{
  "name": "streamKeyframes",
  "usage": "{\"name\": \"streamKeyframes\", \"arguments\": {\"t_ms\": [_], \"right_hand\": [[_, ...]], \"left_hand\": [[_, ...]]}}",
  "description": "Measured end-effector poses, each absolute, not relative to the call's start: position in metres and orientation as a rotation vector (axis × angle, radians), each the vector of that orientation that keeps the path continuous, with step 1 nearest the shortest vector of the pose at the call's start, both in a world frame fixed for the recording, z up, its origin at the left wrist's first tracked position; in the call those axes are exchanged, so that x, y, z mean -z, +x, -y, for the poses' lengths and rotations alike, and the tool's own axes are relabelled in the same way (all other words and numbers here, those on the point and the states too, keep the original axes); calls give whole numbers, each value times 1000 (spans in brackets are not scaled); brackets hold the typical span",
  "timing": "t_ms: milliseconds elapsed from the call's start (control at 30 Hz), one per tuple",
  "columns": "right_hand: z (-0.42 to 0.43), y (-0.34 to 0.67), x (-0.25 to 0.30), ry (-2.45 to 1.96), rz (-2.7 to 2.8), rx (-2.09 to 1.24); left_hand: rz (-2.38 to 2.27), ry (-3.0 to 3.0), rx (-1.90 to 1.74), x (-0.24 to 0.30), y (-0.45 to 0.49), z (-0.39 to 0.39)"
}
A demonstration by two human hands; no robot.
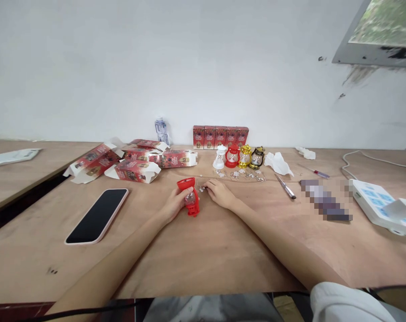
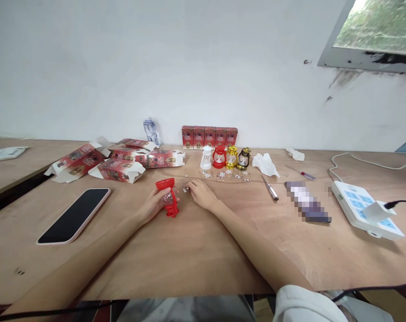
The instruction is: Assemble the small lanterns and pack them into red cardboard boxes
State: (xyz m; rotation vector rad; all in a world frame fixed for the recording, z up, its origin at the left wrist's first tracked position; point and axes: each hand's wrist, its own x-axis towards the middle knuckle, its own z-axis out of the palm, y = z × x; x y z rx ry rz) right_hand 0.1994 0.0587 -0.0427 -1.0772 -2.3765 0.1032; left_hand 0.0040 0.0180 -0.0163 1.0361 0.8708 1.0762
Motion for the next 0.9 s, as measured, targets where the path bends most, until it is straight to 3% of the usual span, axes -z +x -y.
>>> {"name": "streamKeyframes", "arguments": {"t_ms": [167,300,467,900], "right_hand": [[-56,199,42,-1008,2332,-113],[-53,199,42,-981,2301,-114],[-48,199,40,-1008,2283,-94],[-54,200,43,-1139,2328,8]], "left_hand": [[-1025,1205,-1516,17,8,-17],[-1128,1430,-1659,15,6,-18],[-1211,1810,-1584,27,-1,-25],[-1105,2080,-1459,27,-4,-28]]}}
